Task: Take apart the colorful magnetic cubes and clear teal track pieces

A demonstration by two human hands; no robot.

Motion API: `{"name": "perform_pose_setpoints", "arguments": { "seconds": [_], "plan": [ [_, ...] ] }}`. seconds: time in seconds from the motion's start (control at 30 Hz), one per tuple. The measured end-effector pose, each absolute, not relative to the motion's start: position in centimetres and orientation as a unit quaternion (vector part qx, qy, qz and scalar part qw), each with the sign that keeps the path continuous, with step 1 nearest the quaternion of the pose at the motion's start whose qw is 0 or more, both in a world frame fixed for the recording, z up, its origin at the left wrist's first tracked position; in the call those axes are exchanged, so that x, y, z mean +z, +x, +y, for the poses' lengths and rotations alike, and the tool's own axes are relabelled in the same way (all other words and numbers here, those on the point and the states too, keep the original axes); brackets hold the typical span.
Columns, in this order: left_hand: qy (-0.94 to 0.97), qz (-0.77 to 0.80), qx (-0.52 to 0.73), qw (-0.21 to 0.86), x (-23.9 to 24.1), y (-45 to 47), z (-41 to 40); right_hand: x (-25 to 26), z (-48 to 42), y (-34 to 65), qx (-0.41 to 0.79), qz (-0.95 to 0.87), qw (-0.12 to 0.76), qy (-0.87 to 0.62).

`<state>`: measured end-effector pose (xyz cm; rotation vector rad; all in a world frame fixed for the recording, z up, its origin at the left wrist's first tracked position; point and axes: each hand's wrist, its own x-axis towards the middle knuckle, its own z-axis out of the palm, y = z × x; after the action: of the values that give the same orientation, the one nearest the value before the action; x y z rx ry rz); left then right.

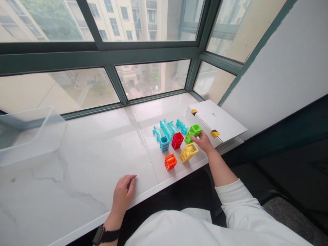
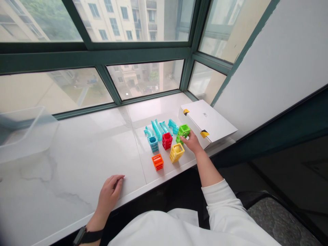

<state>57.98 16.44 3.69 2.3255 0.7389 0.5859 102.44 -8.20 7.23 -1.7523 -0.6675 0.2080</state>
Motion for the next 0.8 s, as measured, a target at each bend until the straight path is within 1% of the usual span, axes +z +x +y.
{"name": "perform_pose_setpoints", "arguments": {
  "seconds": [0.13,0.23,0.33,0.47,0.67,0.8],
  "plan": [
    [0.88,0.279,0.223,0.313,3.8,58.0,16.4,6.2,-8.8,102.0,0.08,-0.291,0.576,-0.759],
    [0.88,0.277,0.225,0.312,4.0,58.0,16.3,4.8,-9.8,100.8,0.07,-0.301,0.601,-0.737],
    [0.882,0.274,0.229,0.308,4.0,58.1,16.3,2.8,-11.2,98.5,0.041,-0.262,0.621,-0.738],
    [0.888,0.268,0.232,0.293,3.7,58.1,16.3,0.7,-12.7,94.9,-0.005,-0.212,0.596,-0.775],
    [0.899,0.259,0.244,0.257,3.0,58.2,16.4,0.9,-11.9,93.0,-0.061,-0.178,0.545,-0.817],
    [0.9,0.26,0.237,0.256,3.3,58.4,16.4,1.7,-11.5,92.9,-0.073,-0.148,0.563,-0.81]
  ]
}}
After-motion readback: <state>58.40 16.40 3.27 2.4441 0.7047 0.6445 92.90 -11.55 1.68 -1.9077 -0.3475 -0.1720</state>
